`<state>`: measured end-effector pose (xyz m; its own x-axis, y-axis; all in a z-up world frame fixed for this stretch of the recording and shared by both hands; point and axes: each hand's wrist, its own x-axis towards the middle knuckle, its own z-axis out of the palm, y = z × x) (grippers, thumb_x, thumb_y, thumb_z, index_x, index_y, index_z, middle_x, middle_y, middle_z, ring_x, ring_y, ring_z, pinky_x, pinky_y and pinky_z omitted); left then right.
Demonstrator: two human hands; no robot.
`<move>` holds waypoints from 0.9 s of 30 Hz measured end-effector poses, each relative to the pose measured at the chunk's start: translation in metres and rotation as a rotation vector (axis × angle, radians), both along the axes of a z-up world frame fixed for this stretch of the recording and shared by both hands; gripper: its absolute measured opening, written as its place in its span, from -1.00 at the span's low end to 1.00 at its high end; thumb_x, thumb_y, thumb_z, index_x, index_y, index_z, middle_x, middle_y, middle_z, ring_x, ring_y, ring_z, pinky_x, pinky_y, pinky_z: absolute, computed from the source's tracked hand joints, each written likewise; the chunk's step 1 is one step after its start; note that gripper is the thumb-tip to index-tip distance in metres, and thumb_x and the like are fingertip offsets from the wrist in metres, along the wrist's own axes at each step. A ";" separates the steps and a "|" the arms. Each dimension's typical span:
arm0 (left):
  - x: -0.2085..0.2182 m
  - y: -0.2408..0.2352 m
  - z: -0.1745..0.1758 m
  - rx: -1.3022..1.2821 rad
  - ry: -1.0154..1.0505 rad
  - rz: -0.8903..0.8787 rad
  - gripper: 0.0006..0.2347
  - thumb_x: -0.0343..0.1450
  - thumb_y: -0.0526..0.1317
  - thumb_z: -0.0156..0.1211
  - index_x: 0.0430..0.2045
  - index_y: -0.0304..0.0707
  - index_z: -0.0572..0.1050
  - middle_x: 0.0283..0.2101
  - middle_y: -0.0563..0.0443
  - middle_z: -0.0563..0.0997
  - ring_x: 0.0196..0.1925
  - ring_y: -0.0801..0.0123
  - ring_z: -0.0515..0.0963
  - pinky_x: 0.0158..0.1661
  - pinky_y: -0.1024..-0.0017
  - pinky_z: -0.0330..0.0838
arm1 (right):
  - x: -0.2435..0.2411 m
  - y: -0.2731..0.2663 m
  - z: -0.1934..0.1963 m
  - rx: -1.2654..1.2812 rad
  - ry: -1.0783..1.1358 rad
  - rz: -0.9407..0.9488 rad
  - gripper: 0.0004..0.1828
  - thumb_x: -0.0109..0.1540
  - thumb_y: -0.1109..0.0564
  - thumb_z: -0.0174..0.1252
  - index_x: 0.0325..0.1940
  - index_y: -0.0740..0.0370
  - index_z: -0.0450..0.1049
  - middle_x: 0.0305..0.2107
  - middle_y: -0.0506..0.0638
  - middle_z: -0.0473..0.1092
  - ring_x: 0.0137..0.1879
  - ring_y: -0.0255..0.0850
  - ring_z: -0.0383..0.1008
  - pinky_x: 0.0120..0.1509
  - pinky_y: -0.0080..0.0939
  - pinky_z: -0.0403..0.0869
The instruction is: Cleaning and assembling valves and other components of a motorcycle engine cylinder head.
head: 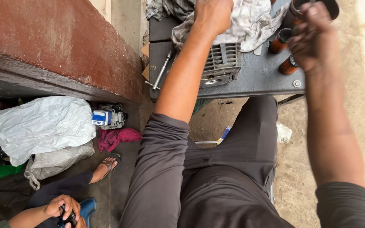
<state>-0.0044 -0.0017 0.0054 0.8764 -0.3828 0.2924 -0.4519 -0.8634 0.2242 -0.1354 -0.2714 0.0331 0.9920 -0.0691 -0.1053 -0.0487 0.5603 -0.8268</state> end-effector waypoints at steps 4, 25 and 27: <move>-0.024 -0.010 0.041 -0.252 -0.059 0.023 -0.83 0.26 -0.12 0.39 -0.43 -0.18 0.62 -0.37 -0.11 0.70 -0.31 0.09 0.69 -0.29 0.15 0.53 | 0.000 0.050 0.007 0.027 -0.020 0.039 -0.83 0.39 0.09 0.23 0.06 -0.08 0.47 -0.25 -0.33 0.46 -0.27 -0.48 0.35 -0.19 -0.39 0.36; -0.066 -0.018 0.043 -1.590 0.389 -0.379 -0.74 0.40 -0.25 0.36 -0.11 -0.42 0.54 -0.22 -0.03 0.72 -0.19 0.47 0.69 -0.17 0.49 0.59 | -0.003 0.107 0.005 -0.111 -0.138 0.117 -0.86 0.41 0.23 0.14 0.06 0.18 0.50 -0.24 -0.14 0.52 -0.23 -0.40 0.47 -0.16 -0.36 0.47; -0.064 -0.019 0.038 -1.578 0.394 -0.391 -0.72 0.42 -0.24 0.33 -0.04 -0.43 0.56 -0.17 -0.03 0.73 -0.15 0.48 0.69 -0.13 0.50 0.60 | -0.004 0.107 0.003 -0.155 -0.147 0.096 -0.88 0.42 0.24 0.17 0.05 0.19 0.51 -0.21 -0.14 0.53 -0.20 -0.42 0.48 -0.13 -0.39 0.47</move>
